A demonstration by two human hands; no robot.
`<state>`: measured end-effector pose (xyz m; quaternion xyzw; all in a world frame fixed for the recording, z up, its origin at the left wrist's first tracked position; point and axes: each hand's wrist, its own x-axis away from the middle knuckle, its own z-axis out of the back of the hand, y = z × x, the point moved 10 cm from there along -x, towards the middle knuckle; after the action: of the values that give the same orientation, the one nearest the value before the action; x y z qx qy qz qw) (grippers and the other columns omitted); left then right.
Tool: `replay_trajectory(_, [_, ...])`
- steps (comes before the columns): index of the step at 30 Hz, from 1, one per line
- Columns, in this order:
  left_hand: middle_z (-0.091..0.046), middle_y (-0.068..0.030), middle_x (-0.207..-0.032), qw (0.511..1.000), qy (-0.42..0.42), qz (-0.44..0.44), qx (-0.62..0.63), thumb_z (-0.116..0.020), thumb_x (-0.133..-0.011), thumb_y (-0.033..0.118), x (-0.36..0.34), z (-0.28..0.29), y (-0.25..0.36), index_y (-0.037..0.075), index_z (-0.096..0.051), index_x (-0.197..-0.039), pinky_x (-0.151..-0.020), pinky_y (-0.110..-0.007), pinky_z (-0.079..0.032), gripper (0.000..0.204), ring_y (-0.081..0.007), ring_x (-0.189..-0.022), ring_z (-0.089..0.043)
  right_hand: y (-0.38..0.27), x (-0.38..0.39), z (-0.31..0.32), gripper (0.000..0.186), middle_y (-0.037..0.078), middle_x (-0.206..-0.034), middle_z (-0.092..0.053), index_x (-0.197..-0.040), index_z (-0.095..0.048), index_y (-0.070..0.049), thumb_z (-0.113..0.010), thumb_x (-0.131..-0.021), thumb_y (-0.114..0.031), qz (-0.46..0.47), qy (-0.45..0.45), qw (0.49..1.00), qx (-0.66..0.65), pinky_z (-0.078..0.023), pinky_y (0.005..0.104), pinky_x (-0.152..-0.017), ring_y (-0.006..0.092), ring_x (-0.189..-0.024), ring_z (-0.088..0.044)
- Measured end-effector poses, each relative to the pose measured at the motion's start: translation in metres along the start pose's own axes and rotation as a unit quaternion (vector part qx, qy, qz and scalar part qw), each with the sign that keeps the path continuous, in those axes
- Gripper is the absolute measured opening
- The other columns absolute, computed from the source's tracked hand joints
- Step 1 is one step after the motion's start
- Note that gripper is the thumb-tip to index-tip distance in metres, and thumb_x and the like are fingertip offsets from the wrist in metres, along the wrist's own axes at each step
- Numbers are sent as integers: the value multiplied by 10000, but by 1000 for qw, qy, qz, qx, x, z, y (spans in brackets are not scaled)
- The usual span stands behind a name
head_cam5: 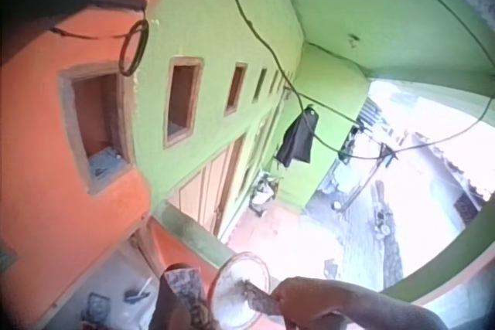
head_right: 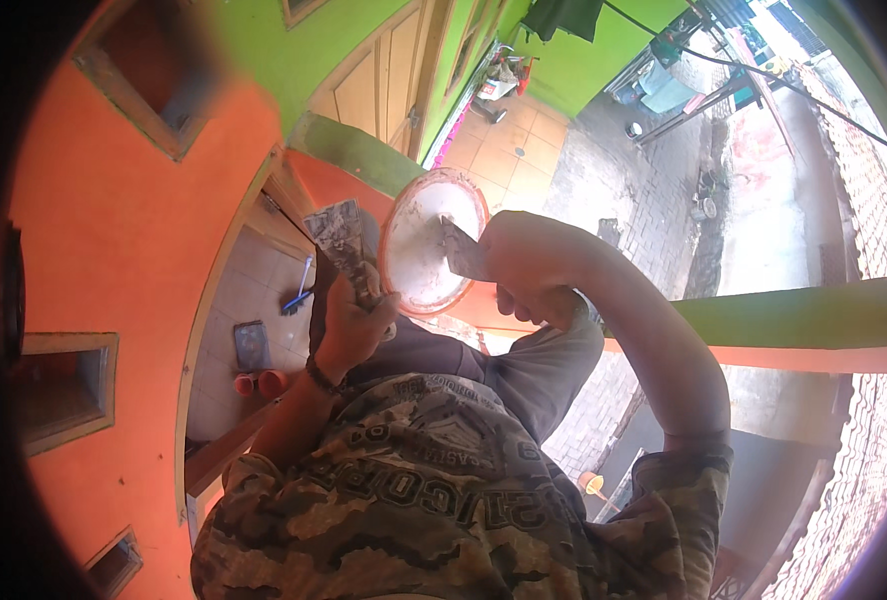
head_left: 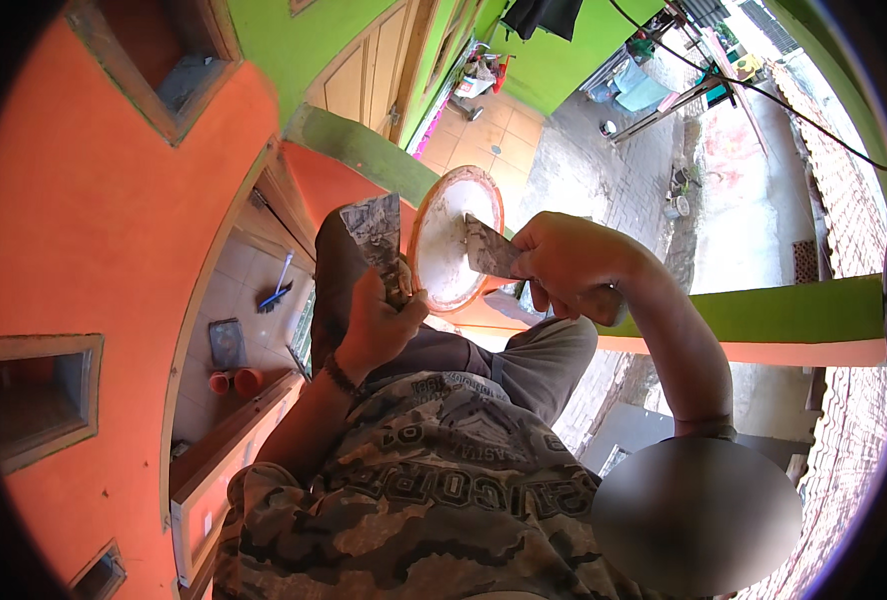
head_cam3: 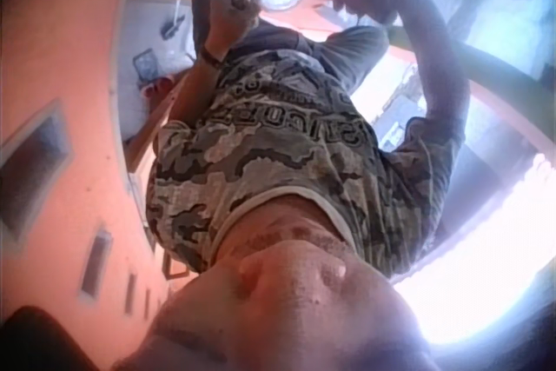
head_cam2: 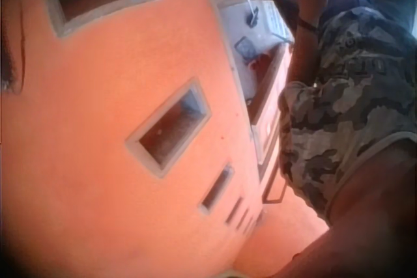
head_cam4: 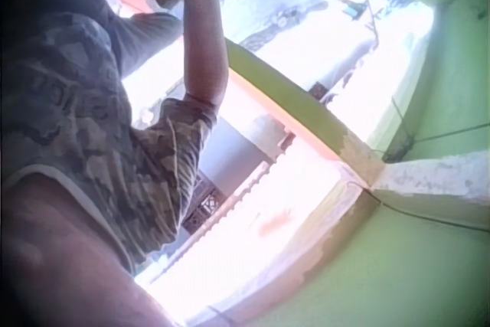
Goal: The person applies plaster to a ceiling arch using a trowel and a smaller hand tool. They repeatedly scoop plaster from a bucket, spread it on the arch, and smooth the surface while working on a ladder.
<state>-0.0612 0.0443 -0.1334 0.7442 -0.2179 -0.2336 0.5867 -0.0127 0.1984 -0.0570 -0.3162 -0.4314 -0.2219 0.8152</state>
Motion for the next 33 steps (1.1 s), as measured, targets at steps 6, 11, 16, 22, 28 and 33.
replay_trajectory(6, [-470, 21, -694, 1000, -11, 13, -3, -598, -787, -18, -2, 1, 6, 54, -448, -884, -441, -204, -358, 193, -20, -527, -421, -16, -3, -4, 194, 70, -571, -572, -811, -581, 29, -472, -876, -117, -8, -5, 1000, -16, -447, 301, -393, 150, -450, -558])
replay_trajectory(11, [-491, 9, -679, 1000, -1, 0, -30, -601, -776, -13, -6, 8, 2, 23, -472, -883, -434, -218, -363, 172, -25, -518, -436, -21, -1, -19, 191, 56, -558, -564, -849, -596, 31, -477, -871, -116, 42, -56, 995, -71, -448, 289, -390, 138, -436, -550])
replay_trajectory(16, [-485, 11, -712, 1000, 27, -17, -1, -601, -774, -18, -4, 9, -1, 32, -457, -889, -426, -219, -355, 191, -16, -524, -424, -22, 19, -8, 205, 65, -553, -561, -911, -605, 39, -481, -876, -121, 34, -22, 999, -5, -453, 285, -372, 145, -421, -552])
replay_trajectory(22, [-467, 15, -664, 1000, 8, 27, 13, -603, -772, -33, 0, 7, 14, 42, -439, -892, -410, -205, -336, 217, -19, -490, -427, -14, 20, 18, 184, 89, -560, -567, -833, -591, 37, -495, -857, -118, 72, -10, 997, 35, -458, 300, -362, 156, -419, -552])
replay_trajectory(28, [-444, 13, -764, 997, -51, 55, -19, -625, -762, -12, 1, 3, 12, 74, -425, -847, -536, -206, -372, 234, -41, -609, -396, -39, 10, 18, 172, 101, -586, -575, -773, -555, 37, -490, -828, -112, 36, 14, 997, 63, -472, 333, -399, 178, -470, -572])
replay_trajectory(33, [-464, 7, -777, 998, -62, 3, -31, -614, -765, -12, -10, 9, 20, 77, -427, -867, -541, -202, -374, 231, -41, -626, -408, -63, 2, -7, 164, 130, -589, -588, -719, -569, 52, -463, -768, -63, 103, 12, 978, 179, -485, 349, -440, 206, -526, -612])
